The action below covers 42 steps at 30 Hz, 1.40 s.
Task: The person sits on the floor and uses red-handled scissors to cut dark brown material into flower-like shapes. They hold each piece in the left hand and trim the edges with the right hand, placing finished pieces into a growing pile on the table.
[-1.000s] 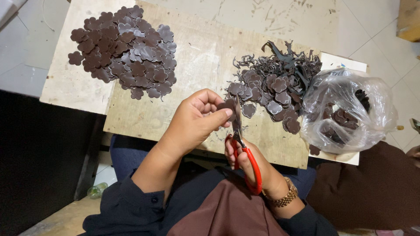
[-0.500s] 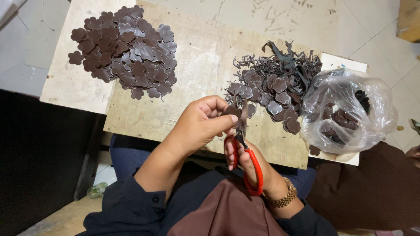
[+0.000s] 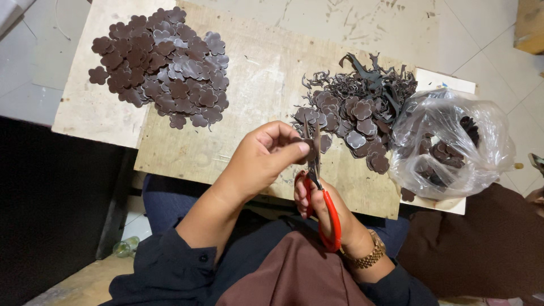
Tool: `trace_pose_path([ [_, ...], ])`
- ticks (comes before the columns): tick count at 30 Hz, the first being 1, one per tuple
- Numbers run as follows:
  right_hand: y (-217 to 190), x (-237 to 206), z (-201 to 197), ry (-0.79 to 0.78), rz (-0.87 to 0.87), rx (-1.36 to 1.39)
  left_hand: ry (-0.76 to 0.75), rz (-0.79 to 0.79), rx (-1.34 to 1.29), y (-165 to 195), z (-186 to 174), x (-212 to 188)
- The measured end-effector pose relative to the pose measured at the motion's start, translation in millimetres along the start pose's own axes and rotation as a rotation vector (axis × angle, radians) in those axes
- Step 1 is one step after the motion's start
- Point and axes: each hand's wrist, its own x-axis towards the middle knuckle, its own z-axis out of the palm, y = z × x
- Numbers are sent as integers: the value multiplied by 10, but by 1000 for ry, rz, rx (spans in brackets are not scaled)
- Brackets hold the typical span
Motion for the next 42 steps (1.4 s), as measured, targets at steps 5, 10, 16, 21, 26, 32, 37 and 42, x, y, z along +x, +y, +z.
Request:
trace_pose_path([
  [5,27,24,43,51,-56,17,-12,-33,98,-4,-10,6],
  [10,50,31,38,80,-61,20,-18,-68,126,-11,10,1],
  [16,48,6,30,126,-19,-50,-41,-95,133,-6,24,-22],
  [21,114,14,-4,158,19,57,-42,-68,72,-43,7,6],
  [26,277,83,-162,168,-30,123,14,-123,47,-23,-14,17],
  [32,606,197,-473,205,-81,215,34,-120,-42,57,56,18],
  [37,872,307,-662,268,-84,393,70,-175,-183,166,79,35],
  [42,933,360,-738,343,-95,427,117,-214,-220,123,59,46],
])
